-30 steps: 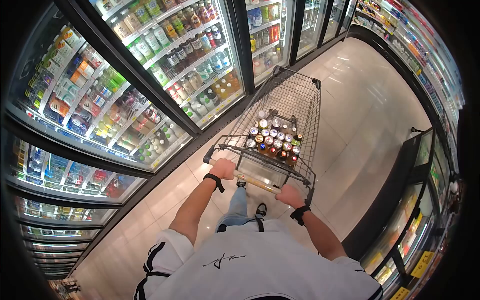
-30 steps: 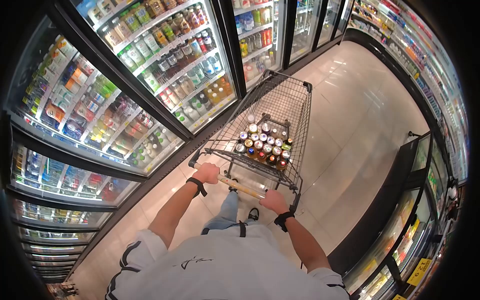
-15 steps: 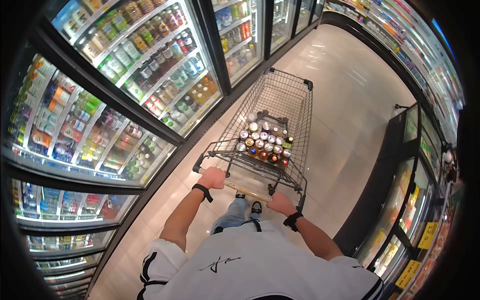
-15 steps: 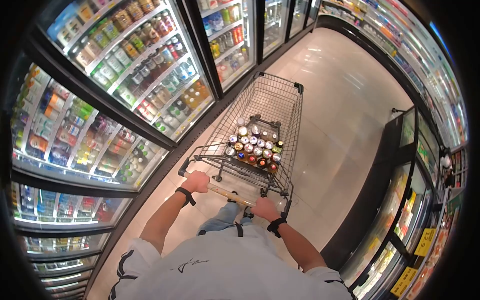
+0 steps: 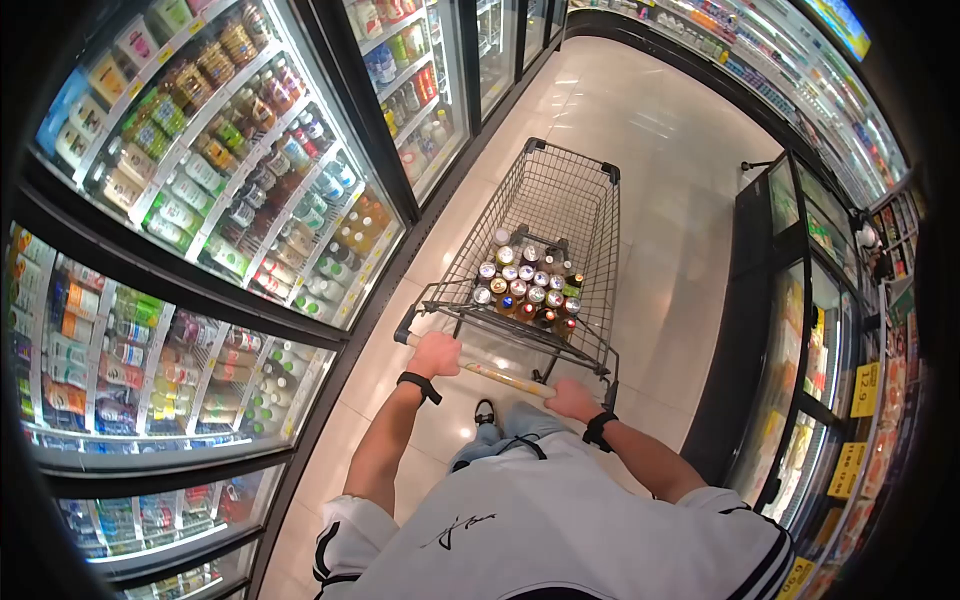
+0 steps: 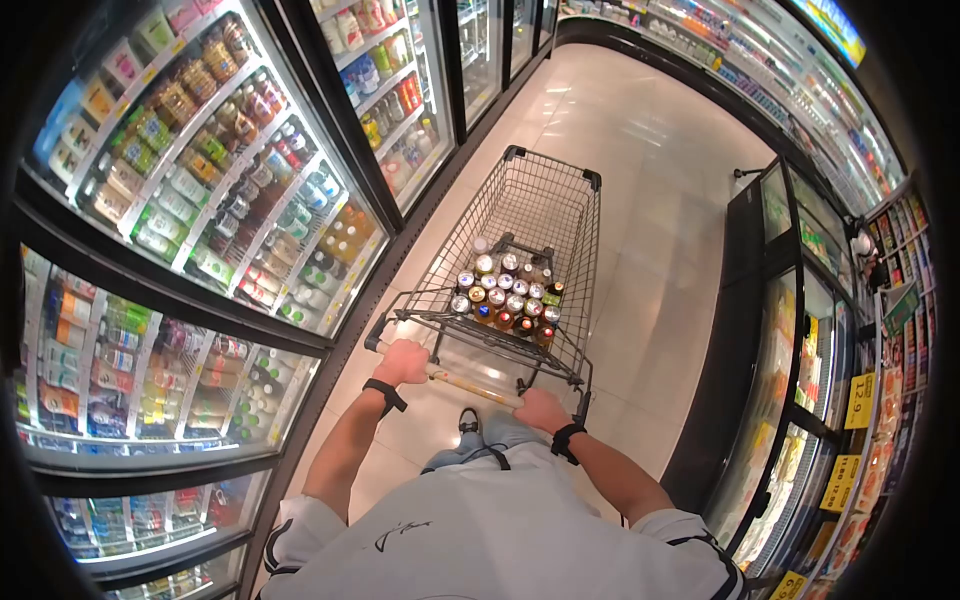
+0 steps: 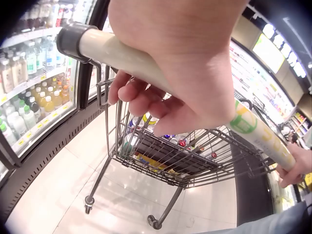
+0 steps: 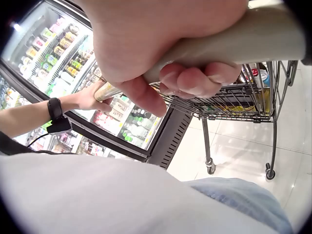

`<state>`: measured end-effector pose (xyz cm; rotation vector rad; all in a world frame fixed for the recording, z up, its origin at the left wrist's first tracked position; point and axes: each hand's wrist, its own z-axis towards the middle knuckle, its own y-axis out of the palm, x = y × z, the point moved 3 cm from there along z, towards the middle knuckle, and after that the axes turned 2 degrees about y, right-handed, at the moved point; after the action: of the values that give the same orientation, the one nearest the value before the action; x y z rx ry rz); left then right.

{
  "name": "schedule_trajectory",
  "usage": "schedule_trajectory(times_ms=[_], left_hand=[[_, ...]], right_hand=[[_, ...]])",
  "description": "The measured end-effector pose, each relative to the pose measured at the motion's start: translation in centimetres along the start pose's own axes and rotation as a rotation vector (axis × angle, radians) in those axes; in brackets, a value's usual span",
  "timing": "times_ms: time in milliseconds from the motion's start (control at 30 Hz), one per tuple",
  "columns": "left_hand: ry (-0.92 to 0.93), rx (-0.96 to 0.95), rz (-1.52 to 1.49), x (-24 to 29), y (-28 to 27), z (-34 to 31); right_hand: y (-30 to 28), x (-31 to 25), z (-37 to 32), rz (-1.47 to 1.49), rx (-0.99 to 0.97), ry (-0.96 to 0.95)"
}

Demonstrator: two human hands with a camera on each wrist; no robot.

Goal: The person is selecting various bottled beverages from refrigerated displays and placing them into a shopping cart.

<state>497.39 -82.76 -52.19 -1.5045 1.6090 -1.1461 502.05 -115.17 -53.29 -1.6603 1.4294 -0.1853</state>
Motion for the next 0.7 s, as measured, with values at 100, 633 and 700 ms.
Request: schedule_trajectory(times_ms=[100,633,700], left_hand=[[0.042,0.029,0.014,-1.8,-1.5,3.0],[0.088,-0.026,0.091,-3.0,-16.1,26.7],[0.078,-0.008,0.135,-3.6,-16.0,30.5]], right_hand=[[-2.2,-0.9,1.5,0.053,-0.005,0.043],[-18.1,7.2,14.4,0.123,0.144,0.107],[-21.1,8.2,16.2,0.139,0.140,0.134]])
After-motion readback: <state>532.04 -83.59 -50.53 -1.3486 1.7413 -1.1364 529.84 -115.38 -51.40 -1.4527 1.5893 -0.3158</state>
